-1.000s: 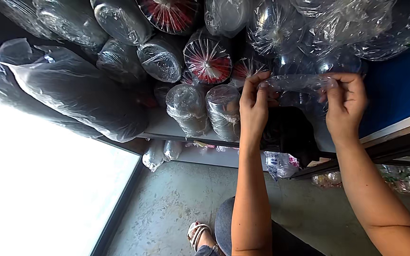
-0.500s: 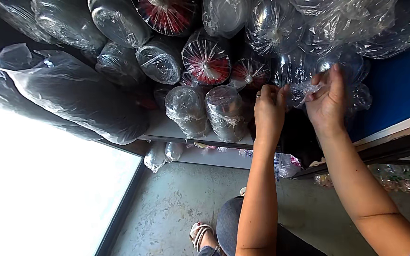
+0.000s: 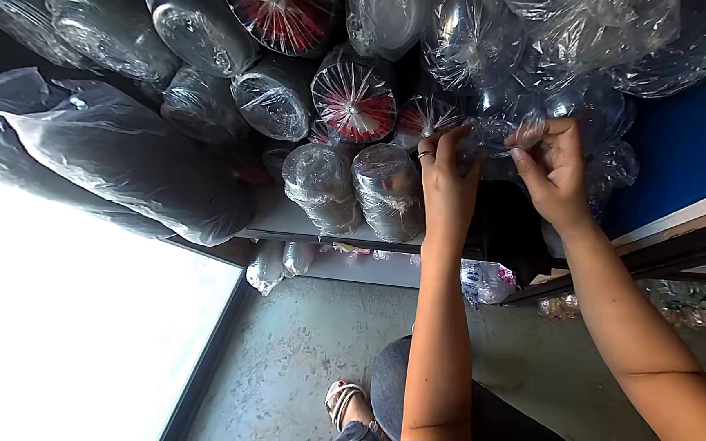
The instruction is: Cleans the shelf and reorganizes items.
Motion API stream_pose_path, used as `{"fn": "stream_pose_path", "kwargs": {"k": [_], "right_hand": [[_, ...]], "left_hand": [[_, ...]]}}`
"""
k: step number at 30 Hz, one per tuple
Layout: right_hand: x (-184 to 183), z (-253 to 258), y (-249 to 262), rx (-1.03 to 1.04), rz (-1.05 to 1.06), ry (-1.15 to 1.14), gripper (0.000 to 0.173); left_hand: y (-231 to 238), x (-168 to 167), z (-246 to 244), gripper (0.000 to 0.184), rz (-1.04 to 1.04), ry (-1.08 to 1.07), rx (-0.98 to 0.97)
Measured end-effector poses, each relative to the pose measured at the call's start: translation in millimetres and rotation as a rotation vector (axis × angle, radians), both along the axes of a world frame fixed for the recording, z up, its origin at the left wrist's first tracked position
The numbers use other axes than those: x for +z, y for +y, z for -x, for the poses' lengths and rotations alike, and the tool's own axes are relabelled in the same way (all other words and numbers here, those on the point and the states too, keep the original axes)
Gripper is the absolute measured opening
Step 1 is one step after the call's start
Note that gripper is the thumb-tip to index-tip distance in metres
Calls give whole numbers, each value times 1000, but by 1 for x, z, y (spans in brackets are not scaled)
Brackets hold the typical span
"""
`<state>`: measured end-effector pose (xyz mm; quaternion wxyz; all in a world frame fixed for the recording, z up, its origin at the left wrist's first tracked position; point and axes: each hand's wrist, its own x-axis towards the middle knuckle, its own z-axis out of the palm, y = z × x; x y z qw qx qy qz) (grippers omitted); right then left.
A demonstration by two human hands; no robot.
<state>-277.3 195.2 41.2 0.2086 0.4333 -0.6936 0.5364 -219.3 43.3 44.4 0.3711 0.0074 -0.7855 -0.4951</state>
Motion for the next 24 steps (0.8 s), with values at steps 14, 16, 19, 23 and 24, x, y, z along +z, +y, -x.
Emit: {"fn": "stream_pose_path", "kwargs": {"k": [14,16,19,23,24], "right_hand": [[-1,23,17,22,-382,198,24],[0,22,16,-1,-404,199,20],[0,23,13,11,-324,156,18],[4,16,6,-14,-263,17,50],[6,15,4,-31,-270,-13,57]], "left_hand": [[6,-13,24,21,-176,70,-64],[3,-10,21,19,-172,155,-115],[6,-5,16,17,-115,177,-133],[11,-2,11,16,-30,183,-131],[11,-2,12,15,-11,199,-146]]}}
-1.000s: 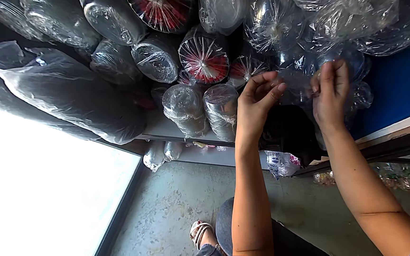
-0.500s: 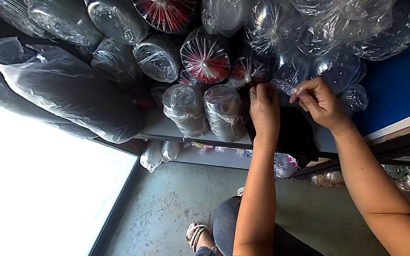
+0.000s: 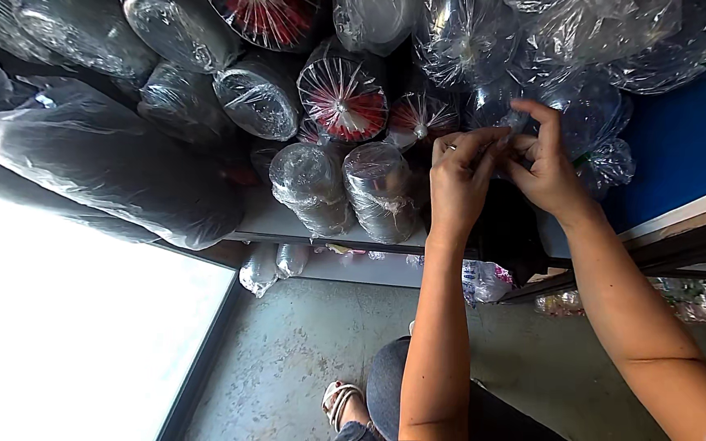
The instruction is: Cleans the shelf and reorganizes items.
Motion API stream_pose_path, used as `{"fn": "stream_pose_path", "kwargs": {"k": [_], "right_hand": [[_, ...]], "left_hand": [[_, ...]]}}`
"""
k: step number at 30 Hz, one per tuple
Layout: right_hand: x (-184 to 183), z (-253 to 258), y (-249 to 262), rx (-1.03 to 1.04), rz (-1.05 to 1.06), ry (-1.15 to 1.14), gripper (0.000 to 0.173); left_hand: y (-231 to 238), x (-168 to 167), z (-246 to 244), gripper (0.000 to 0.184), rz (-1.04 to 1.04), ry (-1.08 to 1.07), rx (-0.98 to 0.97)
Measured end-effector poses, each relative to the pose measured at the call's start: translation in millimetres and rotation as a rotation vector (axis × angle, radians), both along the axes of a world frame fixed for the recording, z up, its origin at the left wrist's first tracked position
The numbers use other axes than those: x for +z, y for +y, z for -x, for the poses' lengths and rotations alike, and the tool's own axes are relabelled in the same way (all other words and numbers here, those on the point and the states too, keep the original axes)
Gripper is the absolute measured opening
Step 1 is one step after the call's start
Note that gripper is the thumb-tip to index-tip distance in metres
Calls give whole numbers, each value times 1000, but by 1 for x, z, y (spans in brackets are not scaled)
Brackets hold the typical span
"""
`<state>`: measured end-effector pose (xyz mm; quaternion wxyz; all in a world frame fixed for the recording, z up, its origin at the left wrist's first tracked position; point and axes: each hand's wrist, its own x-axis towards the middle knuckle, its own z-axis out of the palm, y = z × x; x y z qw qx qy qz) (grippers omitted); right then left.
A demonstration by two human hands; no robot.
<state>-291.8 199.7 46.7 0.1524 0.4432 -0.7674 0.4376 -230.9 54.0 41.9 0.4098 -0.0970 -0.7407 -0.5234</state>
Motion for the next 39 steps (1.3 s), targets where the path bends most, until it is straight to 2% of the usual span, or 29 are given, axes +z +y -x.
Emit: {"fn": "stream_pose_path", "kwargs": {"k": [1,4,7,10,12,15,21,27,31,39], "right_hand": [[1,0,-2,-16,-8,-19,59],[-4,6,-8,-29,61,-37,30],[-7,9,-13,-40,158,-90,20],[-6,7,-16,-24,216,-160,21],[-6,5,-17,-13,215,-184,25],[-6,3,-15,18,189,-178,29],[-4,8,1,110,33,-68,14],[5,12,5,171,-79,-30,16],[9,13,4,164,-122,-3,16],[1,7,-12,99,-71,44,20]], "left_hand": [[-1,0,0,14,20,10,-19],[-5,2,-3,15,17,2,-110],[-16,4,-8,30,-92,-104,-144],[-23,4,-11,44,-112,-286,-97],[-20,-1,-7,36,-125,-300,-74],[-12,-3,1,14,-269,-277,-11],[-4,1,4,9,-539,-283,-32],[0,-3,10,11,-521,-273,-32],[-1,-1,9,7,-644,-340,-140],[-8,2,0,8,-635,-436,-189]]}}
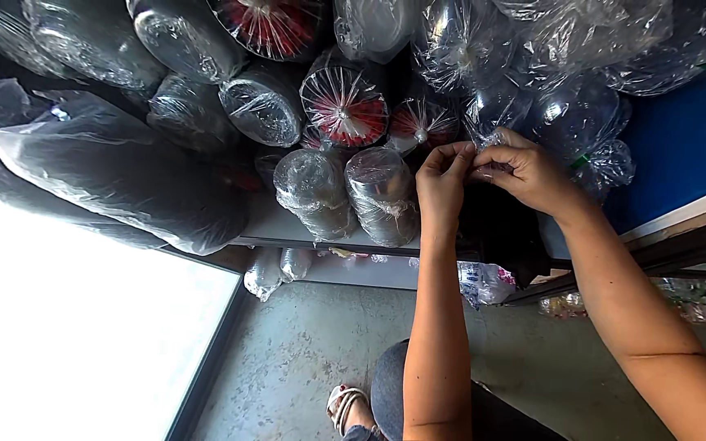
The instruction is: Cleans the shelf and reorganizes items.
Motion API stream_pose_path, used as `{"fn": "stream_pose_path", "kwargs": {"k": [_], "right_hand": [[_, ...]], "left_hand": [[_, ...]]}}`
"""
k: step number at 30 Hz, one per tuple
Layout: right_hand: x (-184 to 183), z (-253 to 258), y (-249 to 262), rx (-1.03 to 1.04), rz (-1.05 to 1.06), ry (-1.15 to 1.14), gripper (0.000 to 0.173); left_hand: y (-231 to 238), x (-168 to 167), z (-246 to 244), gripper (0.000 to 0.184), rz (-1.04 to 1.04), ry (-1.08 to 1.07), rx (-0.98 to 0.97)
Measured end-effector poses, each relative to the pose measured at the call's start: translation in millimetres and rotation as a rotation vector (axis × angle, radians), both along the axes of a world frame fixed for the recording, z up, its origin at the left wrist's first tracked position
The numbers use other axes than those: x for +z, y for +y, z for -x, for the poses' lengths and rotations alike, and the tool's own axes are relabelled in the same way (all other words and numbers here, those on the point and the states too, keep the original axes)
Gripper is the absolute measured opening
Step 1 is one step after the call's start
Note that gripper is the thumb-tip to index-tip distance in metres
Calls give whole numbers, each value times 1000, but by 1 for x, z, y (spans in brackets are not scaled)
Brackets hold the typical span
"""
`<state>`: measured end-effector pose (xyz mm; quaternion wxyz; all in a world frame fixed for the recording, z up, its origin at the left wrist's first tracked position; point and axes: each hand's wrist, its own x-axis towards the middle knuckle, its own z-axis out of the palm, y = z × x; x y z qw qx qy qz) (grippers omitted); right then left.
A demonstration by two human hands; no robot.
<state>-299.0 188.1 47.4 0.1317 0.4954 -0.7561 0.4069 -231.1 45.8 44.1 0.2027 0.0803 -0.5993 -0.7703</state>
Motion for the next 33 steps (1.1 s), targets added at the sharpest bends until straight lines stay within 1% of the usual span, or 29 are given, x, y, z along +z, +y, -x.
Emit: {"fn": "stream_pose_path", "kwargs": {"k": [2,4,5,8,12,14,15,17,19,21,23,25,28,30,33], "right_hand": [[1,-3,3,44,-27,-28,35],[4,-6,8,75,-64,-87,51],[5,-5,10,91,-74,-113,53],[1,-4,8,62,-61,-55,39],[2,-13,4,-66,-61,83,30],[2,-14,0,-100,-14,93,25],[2,-14,-2,-107,12,60,26],[-2,-10,-6,-147,74,-4,38],[-3,-11,-10,-224,93,15,44],[2,-18,-12,-310,59,55,45],[5,-23,-13,-348,27,74,44],[5,-25,-11,-328,10,75,44],[8,-31,-4,-275,-36,-19,48],[11,-32,0,-256,-37,-110,52],[13,-34,3,-259,-5,-216,50]], "left_hand": [[-2,0,4,8,-54,7,14],[-2,0,6,7,-64,-1,21],[-2,0,6,7,-78,-3,13],[-2,2,4,7,-100,-7,-1],[-2,6,0,8,-55,1,15],[-2,9,-2,11,-34,-6,23],[-1,10,-4,12,-29,-18,20],[1,14,-8,16,-34,-36,-7],[5,14,-13,21,15,-28,-18],[10,11,-10,23,63,4,29],[13,7,-3,20,96,43,104],[15,4,-1,20,148,77,150],[17,3,-8,30,259,67,163],[20,1,-9,32,248,83,160],[27,-2,-6,32,187,114,161]]}}
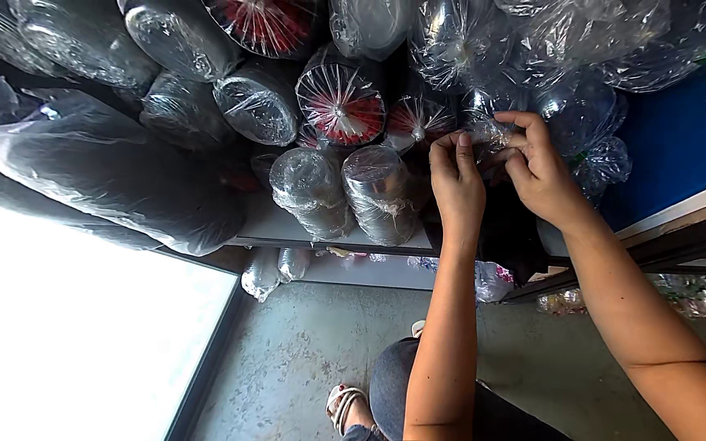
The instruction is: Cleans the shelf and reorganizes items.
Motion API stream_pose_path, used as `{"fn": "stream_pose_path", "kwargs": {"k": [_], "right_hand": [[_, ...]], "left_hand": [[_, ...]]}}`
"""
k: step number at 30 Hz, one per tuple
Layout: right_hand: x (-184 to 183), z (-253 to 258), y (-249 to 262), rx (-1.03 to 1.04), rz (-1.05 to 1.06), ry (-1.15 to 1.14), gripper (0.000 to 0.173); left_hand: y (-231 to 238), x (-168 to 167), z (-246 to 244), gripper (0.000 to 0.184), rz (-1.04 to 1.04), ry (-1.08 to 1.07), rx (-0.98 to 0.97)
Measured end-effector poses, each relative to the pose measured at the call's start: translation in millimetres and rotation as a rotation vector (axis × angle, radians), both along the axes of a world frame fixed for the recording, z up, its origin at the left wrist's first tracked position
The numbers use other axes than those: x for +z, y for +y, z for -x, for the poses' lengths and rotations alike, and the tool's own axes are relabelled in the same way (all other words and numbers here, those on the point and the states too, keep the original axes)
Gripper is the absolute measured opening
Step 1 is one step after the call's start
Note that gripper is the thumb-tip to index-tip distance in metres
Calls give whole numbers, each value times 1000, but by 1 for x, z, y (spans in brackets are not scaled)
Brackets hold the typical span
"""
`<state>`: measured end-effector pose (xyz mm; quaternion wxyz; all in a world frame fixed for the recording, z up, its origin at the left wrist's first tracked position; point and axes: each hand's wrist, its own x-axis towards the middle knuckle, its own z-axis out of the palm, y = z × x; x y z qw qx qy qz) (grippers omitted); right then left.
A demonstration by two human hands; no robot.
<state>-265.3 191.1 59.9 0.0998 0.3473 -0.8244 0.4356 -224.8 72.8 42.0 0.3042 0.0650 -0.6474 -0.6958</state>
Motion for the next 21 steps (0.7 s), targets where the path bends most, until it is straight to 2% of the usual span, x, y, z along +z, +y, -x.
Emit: {"fn": "stream_pose_path", "kwargs": {"k": [2,8,16,21], "right_hand": [[0,-1,-2,-32,24,-21,46],[2,-12,-12,-237,-39,171,38],[15,-10,-21,-346,74,5,33],[10,-9,-22,-354,126,45,26]], "left_hand": [[5,0,1,32,-16,8,22],[13,1,2,31,32,-3,81],[14,0,1,29,-31,12,57],[13,2,0,30,-17,-36,62]]}}
